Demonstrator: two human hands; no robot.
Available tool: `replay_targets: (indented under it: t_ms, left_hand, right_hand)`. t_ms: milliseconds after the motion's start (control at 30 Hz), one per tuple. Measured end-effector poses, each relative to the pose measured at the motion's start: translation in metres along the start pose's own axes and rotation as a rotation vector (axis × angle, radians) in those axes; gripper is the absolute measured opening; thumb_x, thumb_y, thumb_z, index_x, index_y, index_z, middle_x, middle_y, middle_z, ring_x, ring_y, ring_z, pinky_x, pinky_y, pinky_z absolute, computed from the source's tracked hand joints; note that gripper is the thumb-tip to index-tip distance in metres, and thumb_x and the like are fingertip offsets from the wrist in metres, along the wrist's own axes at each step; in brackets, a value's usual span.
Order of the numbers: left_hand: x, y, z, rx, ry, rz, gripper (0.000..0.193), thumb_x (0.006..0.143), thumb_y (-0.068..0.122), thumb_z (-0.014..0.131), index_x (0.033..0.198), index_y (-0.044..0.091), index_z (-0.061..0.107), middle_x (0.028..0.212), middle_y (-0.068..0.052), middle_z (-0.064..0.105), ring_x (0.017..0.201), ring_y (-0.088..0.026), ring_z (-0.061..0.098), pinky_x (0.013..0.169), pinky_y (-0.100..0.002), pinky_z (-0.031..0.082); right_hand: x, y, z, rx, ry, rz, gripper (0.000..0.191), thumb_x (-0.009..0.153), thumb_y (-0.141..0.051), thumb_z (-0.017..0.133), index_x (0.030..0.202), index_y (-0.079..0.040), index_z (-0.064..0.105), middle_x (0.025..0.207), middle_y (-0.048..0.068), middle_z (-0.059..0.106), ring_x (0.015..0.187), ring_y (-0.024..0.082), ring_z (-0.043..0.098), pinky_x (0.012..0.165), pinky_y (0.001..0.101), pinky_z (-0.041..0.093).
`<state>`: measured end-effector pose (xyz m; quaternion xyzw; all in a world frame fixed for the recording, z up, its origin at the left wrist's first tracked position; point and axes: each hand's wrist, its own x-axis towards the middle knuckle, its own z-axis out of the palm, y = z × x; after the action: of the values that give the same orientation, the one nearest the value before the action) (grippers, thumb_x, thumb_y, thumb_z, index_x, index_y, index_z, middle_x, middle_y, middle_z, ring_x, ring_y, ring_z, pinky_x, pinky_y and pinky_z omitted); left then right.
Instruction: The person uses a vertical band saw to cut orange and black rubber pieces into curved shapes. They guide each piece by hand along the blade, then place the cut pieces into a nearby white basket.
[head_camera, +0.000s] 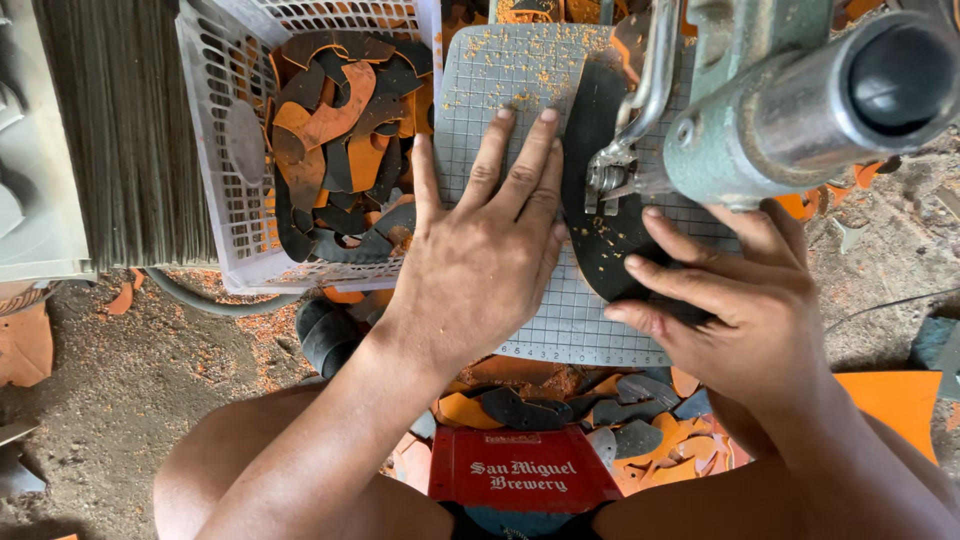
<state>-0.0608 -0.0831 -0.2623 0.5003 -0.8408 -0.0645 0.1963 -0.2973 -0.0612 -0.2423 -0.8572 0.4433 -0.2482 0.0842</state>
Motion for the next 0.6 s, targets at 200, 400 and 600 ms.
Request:
replay_targets:
  t_ms: [200,400,600]
  left_hand:
    - [0.009,-0.009,0.0,0.002,-0.012,0.034,0.05,0.105,0.024,0.055,0.147,-0.003,0.053,0.162,-0.016,0.039,0.152,-0.039,0.031,0.111,-0.084,0.02]
    - [0.014,-0.011,0.002,0.021,0.003,0.03,0.05,0.103,0.024,0.055,0.147,0.001,0.055,0.162,-0.013,0.04,0.152,-0.037,0.032,0.112,-0.083,0.02]
    - [0.021,-0.014,0.006,0.029,0.013,0.029,0.053,0.101,0.023,0.057,0.15,0.003,0.053,0.161,-0.011,0.042,0.152,-0.036,0.032,0.112,-0.083,0.018]
  right_hand:
    - [-0.003,-0.01,0.007,-0.011,0.015,0.03,0.044,0.069,-0.03,0.094,0.102,-0.004,0.08,0.114,0.016,0.076,0.13,0.033,0.063,0.109,0.0488,0.046]
    - [0.001,-0.017,0.013,-0.067,0.028,-0.002,0.043,0.072,-0.031,0.094,0.101,-0.002,0.08,0.116,0.02,0.075,0.129,0.038,0.064,0.112,0.0547,0.046]
    - [0.002,-0.025,0.019,-0.121,0.047,0.021,0.043,0.074,-0.032,0.092,0.101,-0.001,0.08,0.116,0.025,0.074,0.126,0.043,0.065,0.112,0.0578,0.046]
